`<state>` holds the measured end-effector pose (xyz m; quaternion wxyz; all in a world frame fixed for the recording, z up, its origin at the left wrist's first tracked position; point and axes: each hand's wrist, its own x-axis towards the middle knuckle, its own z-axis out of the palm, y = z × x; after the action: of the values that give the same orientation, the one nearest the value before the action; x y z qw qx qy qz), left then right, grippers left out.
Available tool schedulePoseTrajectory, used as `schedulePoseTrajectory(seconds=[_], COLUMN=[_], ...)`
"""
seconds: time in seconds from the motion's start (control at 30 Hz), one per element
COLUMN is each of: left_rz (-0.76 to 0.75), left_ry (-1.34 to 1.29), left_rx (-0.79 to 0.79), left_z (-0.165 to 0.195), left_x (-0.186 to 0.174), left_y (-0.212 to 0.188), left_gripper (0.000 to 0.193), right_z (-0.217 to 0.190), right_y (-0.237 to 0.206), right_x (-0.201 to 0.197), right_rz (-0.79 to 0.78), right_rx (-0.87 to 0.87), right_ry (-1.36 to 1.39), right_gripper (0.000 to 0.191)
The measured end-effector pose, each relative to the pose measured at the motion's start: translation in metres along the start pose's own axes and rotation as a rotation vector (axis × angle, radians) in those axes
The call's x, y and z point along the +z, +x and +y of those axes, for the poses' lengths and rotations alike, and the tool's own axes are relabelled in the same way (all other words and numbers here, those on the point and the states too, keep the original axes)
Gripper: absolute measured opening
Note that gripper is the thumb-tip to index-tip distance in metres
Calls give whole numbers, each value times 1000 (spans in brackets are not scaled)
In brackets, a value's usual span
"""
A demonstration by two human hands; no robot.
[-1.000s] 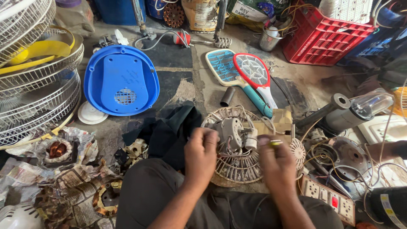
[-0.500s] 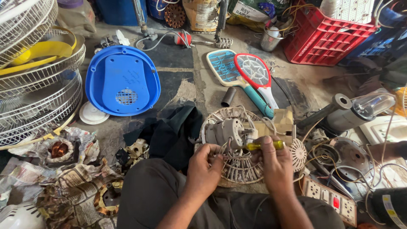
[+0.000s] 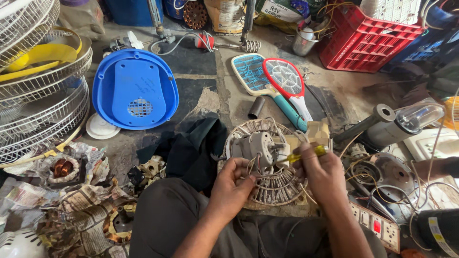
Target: The person disassembles a small electric fan motor, removes the rear housing, and uses a screwdriver to adjust internal components. They apply lubricant from a bottle into the motor shaft area and continue adjusting parts with the screwdriver.
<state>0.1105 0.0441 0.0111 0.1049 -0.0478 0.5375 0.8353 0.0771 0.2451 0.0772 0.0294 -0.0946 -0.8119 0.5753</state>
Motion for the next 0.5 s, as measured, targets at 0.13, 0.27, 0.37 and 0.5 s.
schedulePoseTrajectory(seconds=[0.13, 0.27, 0.37, 0.5], left_rz=[75, 147, 135, 174], left_ry=[182, 271, 249, 212], left_rx=[106, 29, -14, 73], left_z=[-5, -18, -34, -57], left_x=[6, 8, 12, 17], left_y=[1, 0, -3, -1], left_gripper=[30, 29, 27, 22], right_z=[-5, -17, -23, -16], right_y=[0, -6, -11, -12], right_x=[4, 3, 5, 8], right_rz=[-118, 5, 86, 4], right_rx=[-39, 64, -91, -65], right_ry=[167, -445, -446, -494], right_gripper=[38, 50, 47, 37])
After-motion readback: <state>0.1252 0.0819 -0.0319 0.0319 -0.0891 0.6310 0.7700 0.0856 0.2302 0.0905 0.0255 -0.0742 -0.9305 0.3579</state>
